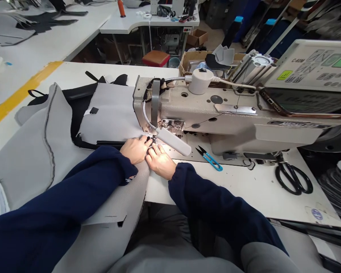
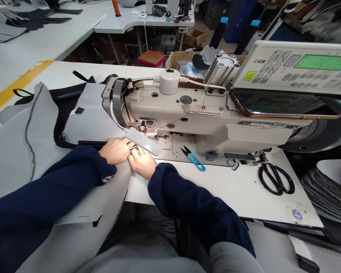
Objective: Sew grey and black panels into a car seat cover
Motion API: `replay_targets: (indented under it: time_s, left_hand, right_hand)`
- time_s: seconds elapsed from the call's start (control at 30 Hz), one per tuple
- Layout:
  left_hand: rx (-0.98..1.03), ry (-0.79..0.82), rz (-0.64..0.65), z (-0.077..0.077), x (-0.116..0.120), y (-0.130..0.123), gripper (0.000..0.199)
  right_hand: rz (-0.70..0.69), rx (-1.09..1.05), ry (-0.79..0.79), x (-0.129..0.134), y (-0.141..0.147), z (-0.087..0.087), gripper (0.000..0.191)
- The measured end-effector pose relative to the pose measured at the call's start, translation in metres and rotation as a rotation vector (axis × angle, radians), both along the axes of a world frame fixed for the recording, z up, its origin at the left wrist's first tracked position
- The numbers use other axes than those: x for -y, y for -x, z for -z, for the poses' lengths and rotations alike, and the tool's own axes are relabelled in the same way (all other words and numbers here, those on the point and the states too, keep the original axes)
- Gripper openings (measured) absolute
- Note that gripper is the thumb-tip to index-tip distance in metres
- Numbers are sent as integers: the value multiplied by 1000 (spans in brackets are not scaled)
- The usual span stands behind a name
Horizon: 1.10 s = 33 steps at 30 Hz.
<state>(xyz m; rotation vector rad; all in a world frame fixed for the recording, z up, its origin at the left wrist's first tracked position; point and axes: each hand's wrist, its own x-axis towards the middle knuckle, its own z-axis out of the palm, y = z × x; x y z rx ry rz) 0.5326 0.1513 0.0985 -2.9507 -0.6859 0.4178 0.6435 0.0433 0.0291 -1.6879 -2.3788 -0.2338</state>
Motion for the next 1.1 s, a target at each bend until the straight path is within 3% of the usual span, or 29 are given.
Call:
replay_targets:
  time_s: [0.13, 0.37, 0.63, 0.9, 1.1]
  left_hand:
    - [-38, 17, -30, -1, 11, -9, 35]
    - [-2, 73, 85, -2, 5, -5, 34]
    - [22, 58, 42, 0, -8, -2, 38]
    - [-1, 47, 53, 1, -9, -5, 40]
    - [-16, 63, -18, 1, -14, -11, 40]
  right_hand:
    - [6, 60, -50, 5, 9, 0, 31]
    - [-39, 137, -5, -1, 11, -4, 32]
    - [-33, 74, 17, -5, 12, 0, 33]
    - [-30, 176, -27, -9, 14, -3, 33]
    - [21, 163, -93, -13, 11, 8, 35]
